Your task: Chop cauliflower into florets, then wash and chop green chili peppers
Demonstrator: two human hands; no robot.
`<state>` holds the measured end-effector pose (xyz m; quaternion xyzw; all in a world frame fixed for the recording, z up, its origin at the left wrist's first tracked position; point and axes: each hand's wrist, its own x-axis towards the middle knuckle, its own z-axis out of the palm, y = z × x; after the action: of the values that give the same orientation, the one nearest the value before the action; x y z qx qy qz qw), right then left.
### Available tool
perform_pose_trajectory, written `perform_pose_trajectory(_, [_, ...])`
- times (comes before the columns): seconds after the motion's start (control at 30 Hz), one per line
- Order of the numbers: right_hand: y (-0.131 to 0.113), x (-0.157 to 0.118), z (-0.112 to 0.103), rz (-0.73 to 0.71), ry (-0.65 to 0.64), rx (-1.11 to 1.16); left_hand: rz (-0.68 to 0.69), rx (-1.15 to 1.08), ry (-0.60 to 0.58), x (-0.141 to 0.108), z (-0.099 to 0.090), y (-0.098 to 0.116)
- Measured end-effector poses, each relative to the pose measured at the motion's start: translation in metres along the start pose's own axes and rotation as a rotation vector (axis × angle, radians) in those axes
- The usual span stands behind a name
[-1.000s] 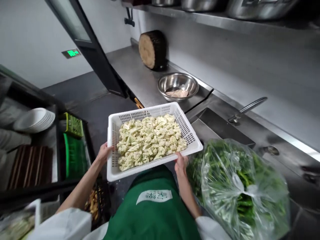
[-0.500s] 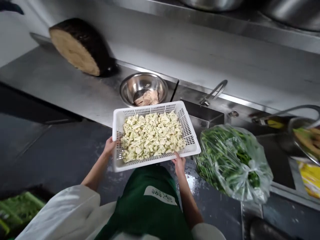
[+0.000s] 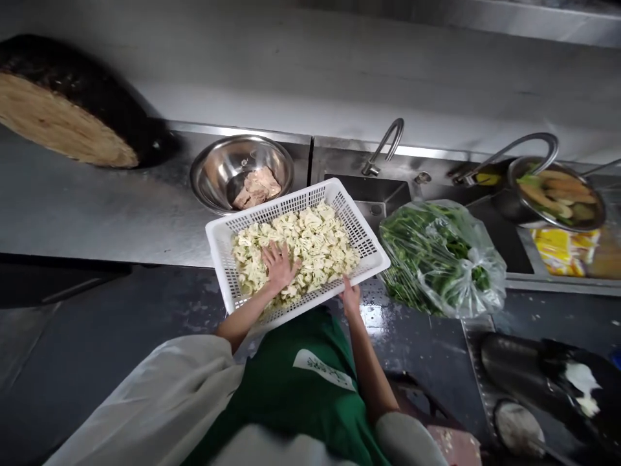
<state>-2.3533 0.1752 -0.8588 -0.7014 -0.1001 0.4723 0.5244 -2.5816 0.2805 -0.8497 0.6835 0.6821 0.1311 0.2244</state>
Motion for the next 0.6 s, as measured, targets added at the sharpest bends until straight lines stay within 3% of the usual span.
perform_pose_trajectory(0.17, [-0.012, -0.001, -0.003, 0.0, -0.104, -0.101, 0.153, 0.05, -0.064, 0.04, 0.011, 0.033])
perform_pose_trajectory(0.3, [-0.023, 0.001, -0.016, -0.017, -0.251, -0.152, 0.103, 0.087, -0.177, 0.061, 0.011, 0.052])
perform_pose_trajectory(0.37, [-0.027, 0.002, -0.033, -0.021, -0.351, -0.157, 0.066, 0.082, -0.25, 0.067, 0.006, 0.057])
perform_pose_trajectory(0.43, [-0.029, 0.001, -0.065, -0.011, -0.471, -0.171, 0.028, 0.079, -0.257, 0.067, -0.003, 0.06])
perform_pose_trajectory(0.47, [-0.029, 0.0, -0.088, -0.006, -0.529, -0.177, 0.005, 0.082, -0.201, 0.064, -0.008, 0.061])
perform_pose_trajectory(0.6, [-0.023, -0.008, -0.212, -0.085, -0.613, -0.21, 0.004, -0.022, 0.224, 0.043, -0.026, 0.081])
